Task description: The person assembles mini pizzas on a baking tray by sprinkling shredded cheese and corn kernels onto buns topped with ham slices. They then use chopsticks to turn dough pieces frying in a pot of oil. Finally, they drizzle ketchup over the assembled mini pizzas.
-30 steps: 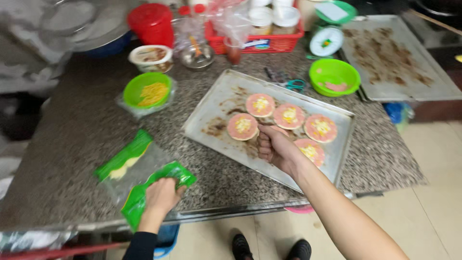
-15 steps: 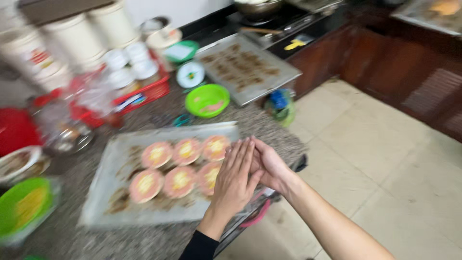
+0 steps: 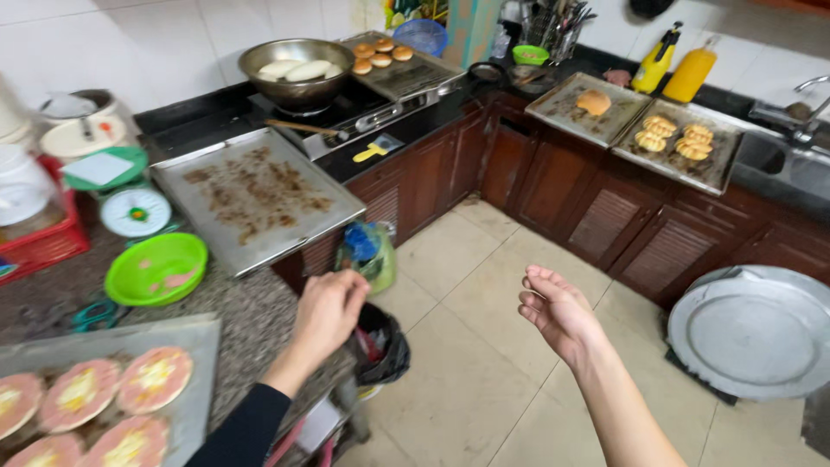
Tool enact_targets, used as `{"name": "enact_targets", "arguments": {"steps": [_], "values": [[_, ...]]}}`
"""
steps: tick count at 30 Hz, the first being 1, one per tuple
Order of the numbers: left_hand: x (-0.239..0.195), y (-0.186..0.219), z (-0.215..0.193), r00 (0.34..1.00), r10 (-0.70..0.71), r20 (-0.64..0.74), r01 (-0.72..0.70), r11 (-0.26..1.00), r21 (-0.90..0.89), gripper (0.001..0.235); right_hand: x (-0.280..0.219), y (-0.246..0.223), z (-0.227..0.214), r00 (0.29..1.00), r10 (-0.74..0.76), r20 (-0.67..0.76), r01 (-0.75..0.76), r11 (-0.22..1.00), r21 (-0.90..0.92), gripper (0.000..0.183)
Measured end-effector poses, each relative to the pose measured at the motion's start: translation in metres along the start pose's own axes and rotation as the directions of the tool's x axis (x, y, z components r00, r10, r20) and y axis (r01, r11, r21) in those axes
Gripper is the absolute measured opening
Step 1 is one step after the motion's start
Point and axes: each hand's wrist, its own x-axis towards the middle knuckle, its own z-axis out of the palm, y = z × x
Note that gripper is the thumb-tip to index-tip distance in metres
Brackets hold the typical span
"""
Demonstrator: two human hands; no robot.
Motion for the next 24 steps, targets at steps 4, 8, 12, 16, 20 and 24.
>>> {"name": "enact_targets", "arguments": {"steps": [4, 8, 12, 16, 20, 24], "values": [[0.065, -0.005, 0.032, 0.971, -0.233, 0.057, 0.234, 0.972, -0.017, 0.028, 0.052, -0.027, -0.031, 1.000, -0.018, 0.002, 0.018, 1.000, 0.003, 0.015], [0.123, -0.019, 0.073, 0.978, -0.208, -0.007, 0.206, 0.973, -0.108, 0.023, 0.124, -0.058, -0.027, 1.000, 0.001, 0.018, 0.001, 0.995, -0.100, 0.012], [0.178, -0.040, 0.120, 0.957, -0.281, 0.068, 0.287, 0.950, -0.124, 0.035, 0.213, -0.085, -0.004, 0.997, 0.052, 0.061, -0.044, 0.991, -0.126, 0.016], [0.258, -0.065, 0.160, 0.979, -0.203, 0.020, 0.203, 0.966, -0.161, 0.042, 0.299, -0.121, 0.018, 0.988, 0.073, 0.133, -0.049, 0.983, -0.179, 0.017], [0.323, -0.082, 0.196, 0.957, -0.285, 0.055, 0.290, 0.943, -0.163, 0.044, 0.374, -0.145, 0.024, 0.977, 0.063, 0.203, -0.029, 0.986, -0.164, 0.020], [0.375, -0.105, 0.220, 0.963, -0.267, 0.017, 0.267, 0.950, -0.162, 0.039, 0.465, -0.164, 0.036, 0.951, 0.085, 0.296, -0.014, 0.972, -0.235, 0.019]]}}
